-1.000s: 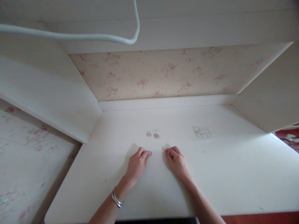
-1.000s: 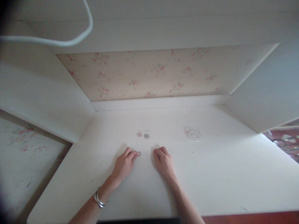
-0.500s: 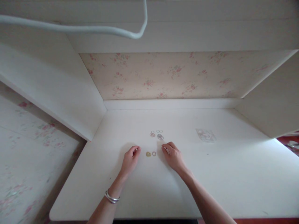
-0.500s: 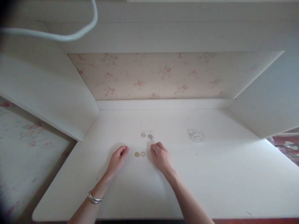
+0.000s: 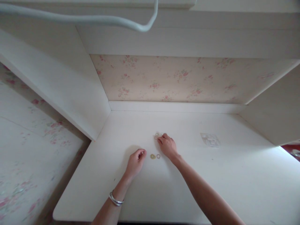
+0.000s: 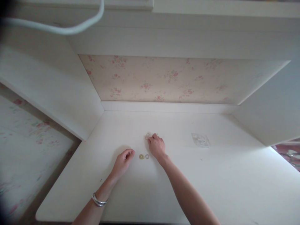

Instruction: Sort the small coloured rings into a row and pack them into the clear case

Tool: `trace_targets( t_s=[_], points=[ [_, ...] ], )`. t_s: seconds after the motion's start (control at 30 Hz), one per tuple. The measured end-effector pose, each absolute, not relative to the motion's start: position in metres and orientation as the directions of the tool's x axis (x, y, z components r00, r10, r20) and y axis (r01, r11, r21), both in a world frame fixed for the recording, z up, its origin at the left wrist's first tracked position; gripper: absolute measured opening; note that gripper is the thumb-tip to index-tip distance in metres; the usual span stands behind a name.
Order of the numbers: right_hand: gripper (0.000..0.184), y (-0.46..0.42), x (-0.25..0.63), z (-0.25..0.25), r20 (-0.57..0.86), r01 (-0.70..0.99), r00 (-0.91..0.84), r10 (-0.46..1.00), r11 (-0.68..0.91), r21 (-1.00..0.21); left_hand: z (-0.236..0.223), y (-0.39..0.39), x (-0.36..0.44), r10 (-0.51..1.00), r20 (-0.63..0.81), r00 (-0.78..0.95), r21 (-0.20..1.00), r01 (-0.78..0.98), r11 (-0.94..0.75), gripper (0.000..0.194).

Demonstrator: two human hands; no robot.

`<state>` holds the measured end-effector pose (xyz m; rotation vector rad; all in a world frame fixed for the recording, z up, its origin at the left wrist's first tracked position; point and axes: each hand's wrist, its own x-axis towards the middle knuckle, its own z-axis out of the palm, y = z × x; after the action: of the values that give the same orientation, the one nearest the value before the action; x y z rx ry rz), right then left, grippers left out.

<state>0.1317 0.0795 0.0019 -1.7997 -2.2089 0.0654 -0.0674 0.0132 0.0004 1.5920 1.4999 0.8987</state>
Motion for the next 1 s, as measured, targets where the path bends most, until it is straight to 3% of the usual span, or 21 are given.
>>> trace_targets(
  t_s=[0.23, 0.63, 1.0],
  points=[
    [0.028, 0.071, 0.134, -0.001, 0.204, 0.948, -0.188, 0.961, 0.232, -0.220, 0.000, 0.015, -0.067, 0.997, -0.004, 0.082, 0.880, 0.473, -0.036, 0.035],
    [0.022, 0.014, 0.149, 0.000, 0.309, 0.837, -0.245, 0.919, 0.361, -0.411, 0.001, 0.015, -0.066, 0.996, -0.037, 0.080, 0.891, 0.453, -0.003, 0.036],
    [0.021, -0.002, 0.148, -0.003, 0.284, 0.828, -0.357, 0.890, 0.442, -0.344, 0.003, 0.013, -0.065, 0.997, -0.027, 0.073, 0.874, 0.486, -0.011, 0.035]
  ],
)
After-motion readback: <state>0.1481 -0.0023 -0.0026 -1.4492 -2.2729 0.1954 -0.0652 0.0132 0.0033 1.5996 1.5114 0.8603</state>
